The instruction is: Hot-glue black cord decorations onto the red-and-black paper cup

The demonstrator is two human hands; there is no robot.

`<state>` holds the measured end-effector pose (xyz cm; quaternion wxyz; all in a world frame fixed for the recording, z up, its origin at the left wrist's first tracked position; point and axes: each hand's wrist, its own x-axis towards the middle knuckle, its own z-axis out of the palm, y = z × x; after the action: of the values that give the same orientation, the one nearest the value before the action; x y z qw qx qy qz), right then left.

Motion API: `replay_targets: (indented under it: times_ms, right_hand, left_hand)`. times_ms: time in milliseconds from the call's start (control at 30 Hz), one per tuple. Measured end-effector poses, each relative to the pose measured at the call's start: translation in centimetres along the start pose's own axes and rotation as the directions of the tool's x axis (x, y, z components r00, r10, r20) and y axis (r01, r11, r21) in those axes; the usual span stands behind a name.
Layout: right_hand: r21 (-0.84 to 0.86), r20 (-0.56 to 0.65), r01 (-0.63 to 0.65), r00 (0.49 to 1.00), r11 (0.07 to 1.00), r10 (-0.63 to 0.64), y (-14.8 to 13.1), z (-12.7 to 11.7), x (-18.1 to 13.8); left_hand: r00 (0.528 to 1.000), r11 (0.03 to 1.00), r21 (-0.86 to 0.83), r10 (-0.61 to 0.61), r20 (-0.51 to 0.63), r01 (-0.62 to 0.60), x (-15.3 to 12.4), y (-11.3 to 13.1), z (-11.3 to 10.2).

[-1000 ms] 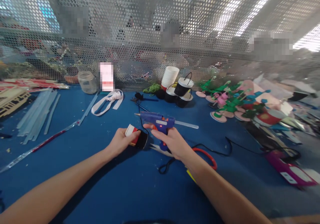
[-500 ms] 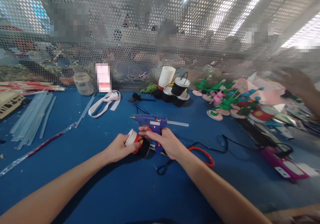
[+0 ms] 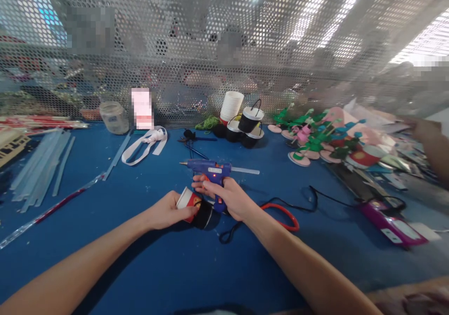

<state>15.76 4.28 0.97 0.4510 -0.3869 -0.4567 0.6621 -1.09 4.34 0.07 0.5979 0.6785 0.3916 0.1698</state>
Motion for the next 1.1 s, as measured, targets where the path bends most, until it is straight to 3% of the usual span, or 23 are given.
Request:
replay_targets:
  times_ms: [100,267,400,533,767,1100]
  right_hand:
    - [-0.016,-0.024,0.065,0.998,0.998,-0.065,-0.1,-0.3,0.2]
    - [-0.318,-0.150,0.155,0.966,0.935,-0.211,-1.8,-1.7,-0.6]
    - [-0.560,-0.099,-0.003,0.993,0.828,-0.063,-3.3,-2.4,-2.5]
    - [-0.734,-0.081,-0.063,0.997,0.676,0.005,-2.8,-2.4,-4.0]
    - [-0.844,0.048,0.128,0.985,0.521,-0.165,-1.2,-2.0,-4.4]
    - [-0.853,0.058,0.138,0.983,0.503,-0.172,-1.0,-1.5,-4.0]
  left_hand:
    - [0.999,0.997,-0.074,-0.003,-0.049,0.000,0.2,-0.1,0.2]
    - [0.971,0.997,-0.082,-0.021,-0.237,0.002,0.5,-0.3,-0.7]
    - [0.934,1.000,-0.016,-0.017,-0.356,0.012,0.6,-0.4,-1.6]
    - [0.931,0.999,0.019,-0.017,-0.365,0.026,0.7,-0.6,-1.8]
    - [0.921,0.987,0.142,-0.011,-0.388,0.072,0.6,-0.6,-1.7]
    - [0.930,0.983,0.173,0.009,-0.368,0.059,0.5,-0.2,-1.6]
